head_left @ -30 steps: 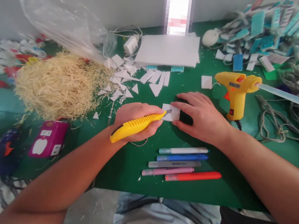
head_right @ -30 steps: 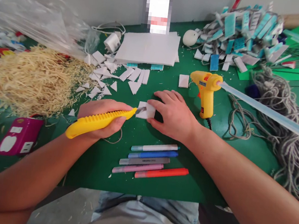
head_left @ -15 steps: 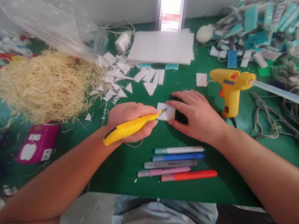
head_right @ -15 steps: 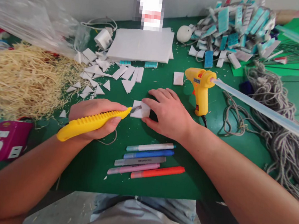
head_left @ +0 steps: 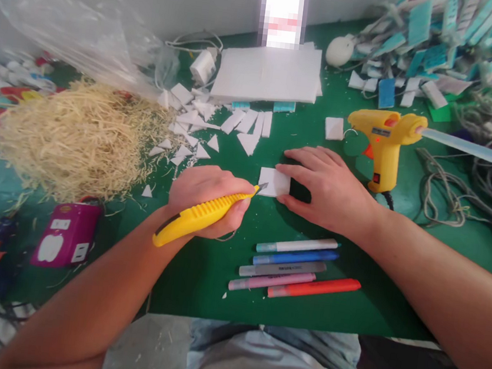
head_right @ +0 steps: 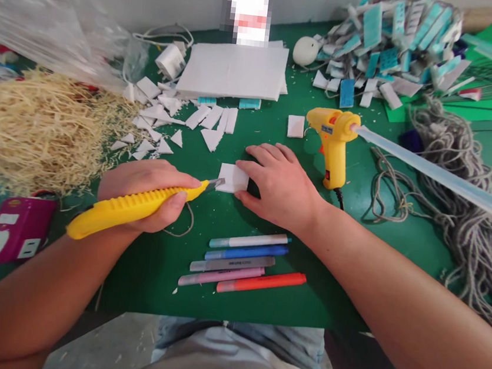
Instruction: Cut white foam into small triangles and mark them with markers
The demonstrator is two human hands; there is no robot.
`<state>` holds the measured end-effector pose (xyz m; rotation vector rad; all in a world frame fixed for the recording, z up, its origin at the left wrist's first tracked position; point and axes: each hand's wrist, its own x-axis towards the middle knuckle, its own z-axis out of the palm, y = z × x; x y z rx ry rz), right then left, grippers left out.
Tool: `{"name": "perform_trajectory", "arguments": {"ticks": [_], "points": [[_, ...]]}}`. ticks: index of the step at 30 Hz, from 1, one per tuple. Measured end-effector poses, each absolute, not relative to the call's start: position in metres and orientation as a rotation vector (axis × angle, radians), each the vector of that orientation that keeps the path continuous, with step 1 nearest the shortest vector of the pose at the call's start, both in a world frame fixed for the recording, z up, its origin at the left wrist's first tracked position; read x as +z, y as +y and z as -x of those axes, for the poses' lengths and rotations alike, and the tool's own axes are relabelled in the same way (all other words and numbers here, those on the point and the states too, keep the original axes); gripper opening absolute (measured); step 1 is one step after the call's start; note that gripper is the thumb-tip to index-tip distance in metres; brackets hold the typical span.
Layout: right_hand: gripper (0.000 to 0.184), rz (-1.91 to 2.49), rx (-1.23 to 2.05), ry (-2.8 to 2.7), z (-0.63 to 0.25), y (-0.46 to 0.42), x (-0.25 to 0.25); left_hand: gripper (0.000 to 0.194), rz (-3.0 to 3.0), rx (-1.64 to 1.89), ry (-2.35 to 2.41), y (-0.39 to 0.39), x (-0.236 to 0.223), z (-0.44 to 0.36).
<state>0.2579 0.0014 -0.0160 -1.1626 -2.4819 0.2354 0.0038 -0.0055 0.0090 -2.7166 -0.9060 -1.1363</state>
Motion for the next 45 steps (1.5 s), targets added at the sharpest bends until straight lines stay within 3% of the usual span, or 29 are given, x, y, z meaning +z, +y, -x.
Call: {"name": "perform_trajectory", "arguments": {"ticks": [11, 21, 27, 34, 45], "points": [[0.040, 1.172, 0.273, -2.492, -0.258, 0.001, -0.014, 0.019, 2.700, -1.300, -0.830, -0.008, 0.013, 0.002], [0.065, 0.978, 0.387, -2.479, -0.260, 0.003, -0.012, 0.017, 2.575, -1.343, -0.859, -0.011, 0.008, 0.007], [0.044, 1.015, 0.344, -2.456, -0.257, 0.005, -0.011, 0.013, 2.581, -1.397, -0.856, -0.012, 0.010, 0.004], [0.051, 0.900, 0.368, -2.496, -0.255, 0.006, -0.017, 0.020, 2.528, -1.314, -0.998, -0.010, 0.006, -0.001], [0.036, 0.926, 0.254, -2.472, -0.255, 0.011, -0.020, 0.018, 2.601, -1.286, -0.931, -0.008, 0.003, -0.005]]}}
